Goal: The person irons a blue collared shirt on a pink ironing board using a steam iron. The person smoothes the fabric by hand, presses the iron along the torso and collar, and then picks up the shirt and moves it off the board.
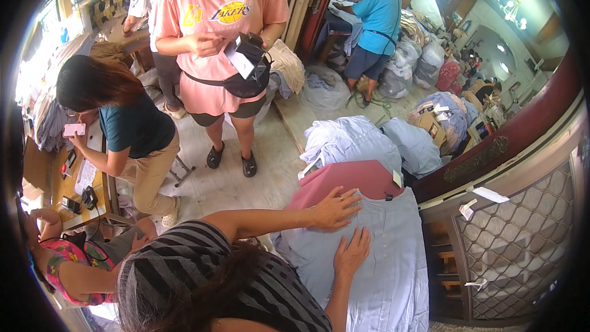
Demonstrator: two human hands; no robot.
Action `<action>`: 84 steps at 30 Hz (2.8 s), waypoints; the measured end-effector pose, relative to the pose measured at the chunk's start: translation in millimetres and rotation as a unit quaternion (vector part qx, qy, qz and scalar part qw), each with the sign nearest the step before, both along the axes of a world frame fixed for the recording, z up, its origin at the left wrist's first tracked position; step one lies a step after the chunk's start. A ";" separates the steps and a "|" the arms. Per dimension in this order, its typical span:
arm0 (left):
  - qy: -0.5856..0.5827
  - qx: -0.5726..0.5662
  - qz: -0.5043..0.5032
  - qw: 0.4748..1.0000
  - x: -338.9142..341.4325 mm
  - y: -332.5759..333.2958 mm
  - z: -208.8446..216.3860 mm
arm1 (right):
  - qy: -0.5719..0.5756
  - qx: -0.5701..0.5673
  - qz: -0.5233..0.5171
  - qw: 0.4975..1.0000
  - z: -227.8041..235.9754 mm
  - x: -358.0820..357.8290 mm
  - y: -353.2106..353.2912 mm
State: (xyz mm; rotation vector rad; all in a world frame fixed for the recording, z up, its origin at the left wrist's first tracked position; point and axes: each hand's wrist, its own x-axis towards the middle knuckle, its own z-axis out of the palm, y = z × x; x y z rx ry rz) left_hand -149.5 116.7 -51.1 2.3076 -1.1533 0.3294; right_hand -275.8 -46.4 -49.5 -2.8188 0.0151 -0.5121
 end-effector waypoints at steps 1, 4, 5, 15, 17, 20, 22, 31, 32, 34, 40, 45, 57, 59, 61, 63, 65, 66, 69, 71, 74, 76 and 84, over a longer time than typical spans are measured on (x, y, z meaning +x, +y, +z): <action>0.002 0.006 0.000 1.000 -2.2 3.9 0.5 | 0.001 -0.001 0.000 1.000 -0.1 0.4 -1.1; 0.021 0.022 0.000 1.000 -7.0 20.6 -6.4 | 0.002 -0.001 0.000 1.000 -0.9 0.8 -1.0; 0.036 0.025 0.000 0.999 -6.7 26.7 -9.7 | 0.001 -0.001 -0.001 1.000 -0.8 0.3 -0.6; 0.096 -0.055 0.024 0.994 -3.5 38.0 -21.8 | 0.022 -0.006 -0.024 0.999 2.3 -6.9 7.7; 0.099 -0.061 0.036 0.993 5.5 42.8 -24.9 | 0.022 -0.015 -0.029 0.999 1.0 -2.8 -3.2; 0.081 -0.083 0.059 0.991 9.1 67.1 -32.5 | 0.015 -0.002 -0.022 1.000 4.5 6.1 1.3; 0.056 -0.132 0.061 0.988 17.0 80.3 -47.4 | 0.025 0.022 -0.018 0.999 2.3 17.5 7.0; 0.148 -0.166 0.085 0.971 -3.2 80.5 -28.9 | 0.002 0.048 -0.005 0.999 18.2 -0.8 47.3; 0.162 -0.145 0.085 0.972 -0.9 81.2 -26.1 | 0.018 0.038 -0.009 0.999 11.8 -3.2 48.4; 0.157 -0.062 0.096 0.981 2.6 84.1 -6.5 | 0.005 0.062 -0.017 0.998 9.2 -2.2 50.2; 0.036 -0.074 -0.064 0.995 41.5 30.1 12.5 | -0.072 0.093 -0.052 0.992 10.7 36.7 11.7; -0.022 0.019 -0.053 0.998 63.6 -6.8 -3.1 | -0.075 0.047 -0.114 0.990 1.6 57.6 -30.0; 0.039 0.064 -0.232 0.970 -21.3 -72.8 25.3 | -0.157 0.134 -0.419 0.884 12.8 -215.1 -27.8; 0.033 -0.001 -0.278 0.960 -40.8 -103.1 30.2 | -0.151 0.110 -0.519 0.834 13.6 -283.8 -27.7; 0.067 -0.047 -0.348 0.934 -62.9 -142.2 20.3 | -0.125 0.048 -0.614 0.778 11.6 -342.3 -22.7; 0.065 -0.105 -0.440 0.889 -96.3 -195.8 30.4 | -0.130 0.019 -0.664 0.736 6.4 -385.9 -25.7; 0.077 -0.123 -0.522 0.840 -138.1 -247.8 34.9 | -0.148 0.052 -0.679 0.717 1.6 -408.5 -34.6; 0.073 -0.133 -0.559 0.815 -163.8 -273.7 36.8 | -0.142 0.041 -0.680 0.718 -0.2 -413.6 -40.6; 0.059 -0.111 -0.627 0.769 -244.8 -338.4 34.1 | -0.119 0.025 -0.679 0.724 1.8 -421.3 -57.4; -0.003 -0.074 -0.644 0.761 -286.5 -372.8 32.6 | -0.120 0.038 -0.677 0.725 -3.6 -423.0 -67.6; -0.070 -0.032 -0.635 0.768 -320.0 -404.9 27.1 | -0.129 0.067 -0.674 0.724 -1.2 -422.3 -78.5; -0.111 -0.048 -0.631 0.767 -328.1 -421.4 23.6 | -0.127 0.100 -0.671 0.724 2.6 -421.5 -83.8; -0.059 0.009 -0.661 0.748 -329.3 -449.1 42.9 | -0.130 0.137 -0.626 0.756 8.6 -429.3 -96.9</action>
